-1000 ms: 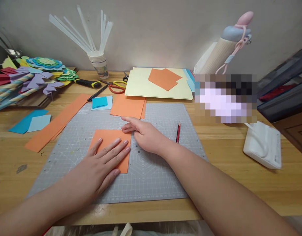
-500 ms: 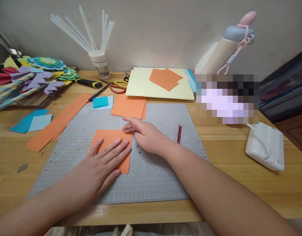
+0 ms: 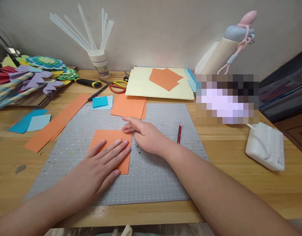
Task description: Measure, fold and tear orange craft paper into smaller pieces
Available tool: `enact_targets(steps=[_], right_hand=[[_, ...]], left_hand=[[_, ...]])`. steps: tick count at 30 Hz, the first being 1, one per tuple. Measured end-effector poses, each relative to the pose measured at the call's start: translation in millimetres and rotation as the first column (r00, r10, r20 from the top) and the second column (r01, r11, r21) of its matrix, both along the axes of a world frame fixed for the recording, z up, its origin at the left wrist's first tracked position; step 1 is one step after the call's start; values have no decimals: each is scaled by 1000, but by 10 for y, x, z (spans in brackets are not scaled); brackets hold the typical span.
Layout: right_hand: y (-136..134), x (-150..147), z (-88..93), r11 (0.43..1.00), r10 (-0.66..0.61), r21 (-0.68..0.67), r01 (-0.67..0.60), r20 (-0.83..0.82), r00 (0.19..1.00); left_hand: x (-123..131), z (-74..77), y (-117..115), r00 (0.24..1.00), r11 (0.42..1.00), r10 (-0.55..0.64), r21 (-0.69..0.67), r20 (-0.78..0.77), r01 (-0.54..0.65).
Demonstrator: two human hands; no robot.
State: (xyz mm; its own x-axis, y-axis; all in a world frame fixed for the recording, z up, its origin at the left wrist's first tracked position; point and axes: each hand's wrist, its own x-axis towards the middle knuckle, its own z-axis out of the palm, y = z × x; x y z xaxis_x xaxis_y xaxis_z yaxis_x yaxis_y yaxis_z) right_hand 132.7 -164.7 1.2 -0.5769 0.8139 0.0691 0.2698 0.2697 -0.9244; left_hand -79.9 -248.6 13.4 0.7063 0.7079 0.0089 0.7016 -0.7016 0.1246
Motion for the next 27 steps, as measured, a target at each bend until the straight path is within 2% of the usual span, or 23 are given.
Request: enact_targets(steps=[21,24,27], right_hand=[[1,-4,-13,1000,-3,-2,3,2,1000],[-16,-52,-2,995,-34,96,27,72,997],[-37,-149,39,954,-107,298,44,197,975]], left_hand=[[-3,1,2,1000,1000,1,-13,-27,-1],[-4,-13,-3,999,1000,-3,-3,-34,3],[0,-39,-1,999,1000,0,14,-41,0]])
